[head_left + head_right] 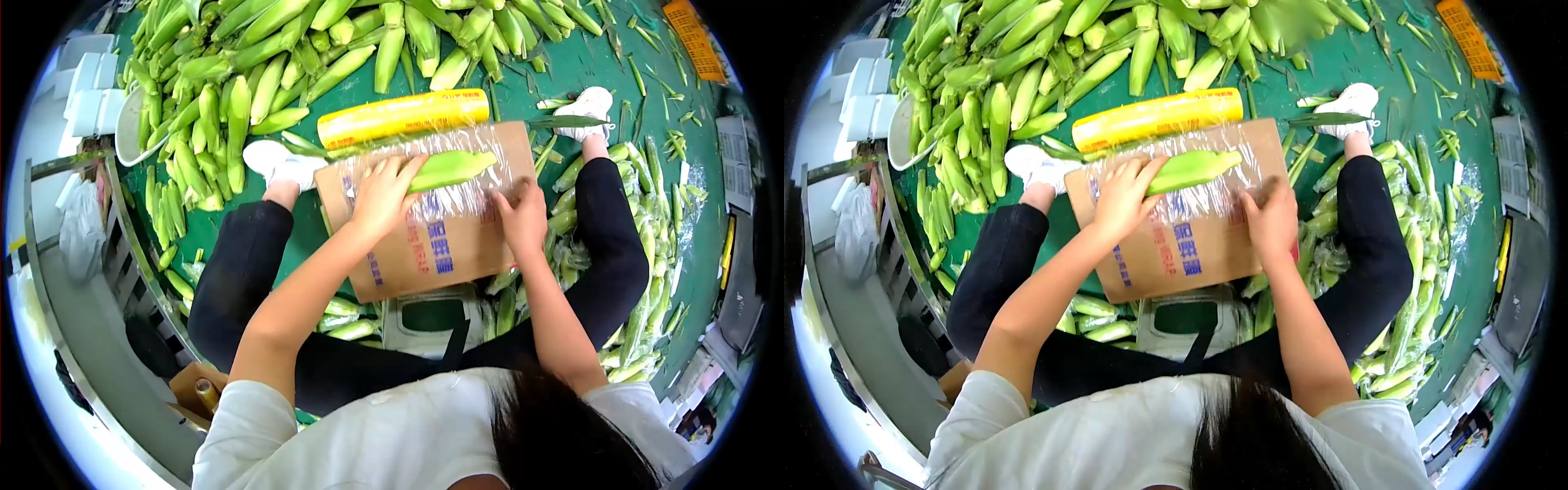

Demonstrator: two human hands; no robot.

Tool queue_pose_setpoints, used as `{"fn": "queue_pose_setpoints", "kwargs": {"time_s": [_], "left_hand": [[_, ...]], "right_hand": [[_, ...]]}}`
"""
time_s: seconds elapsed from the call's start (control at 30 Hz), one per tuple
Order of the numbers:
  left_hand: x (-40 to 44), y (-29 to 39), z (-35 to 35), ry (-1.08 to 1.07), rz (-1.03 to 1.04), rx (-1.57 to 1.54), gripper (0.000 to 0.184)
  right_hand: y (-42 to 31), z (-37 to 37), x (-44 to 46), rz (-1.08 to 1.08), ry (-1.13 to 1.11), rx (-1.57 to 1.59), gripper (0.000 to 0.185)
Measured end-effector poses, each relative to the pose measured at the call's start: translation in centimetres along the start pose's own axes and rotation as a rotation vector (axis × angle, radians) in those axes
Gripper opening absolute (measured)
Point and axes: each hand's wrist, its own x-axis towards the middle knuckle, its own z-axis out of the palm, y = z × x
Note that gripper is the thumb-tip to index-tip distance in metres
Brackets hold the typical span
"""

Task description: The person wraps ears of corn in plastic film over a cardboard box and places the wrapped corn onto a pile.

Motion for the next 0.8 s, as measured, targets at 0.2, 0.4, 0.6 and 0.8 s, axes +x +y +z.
{"fn": "queue_pose_setpoints", "kwargs": {"time_s": [0.2, 0.4, 0.6, 0.8], "left_hand": [[-3.1, 0.8, 1.4, 0.004, -0.137, 0.165, 0.077], [-2.4, 1.1, 4.8, 0.171, -0.121, 0.096, 0.072], [-10.6, -2.4, 4.3, 0.178, 0.231, 0.014, 0.054], [-8.5, -2.6, 3.9, 0.292, -0.143, 0.058, 0.026]], "right_hand": [[5.5, -0.1, 0.6, 0.263, -0.432, 0.855, 0.016], [-5.0, 3.1, 0.5, -0.671, -0.238, 0.602, 0.019], [-6.0, 4.3, 2.2, -1.12, -0.179, 0.055, 0.063], [-7.0, 4.5, 5.0, -1.121, -0.286, 0.06, 0.061]]}}
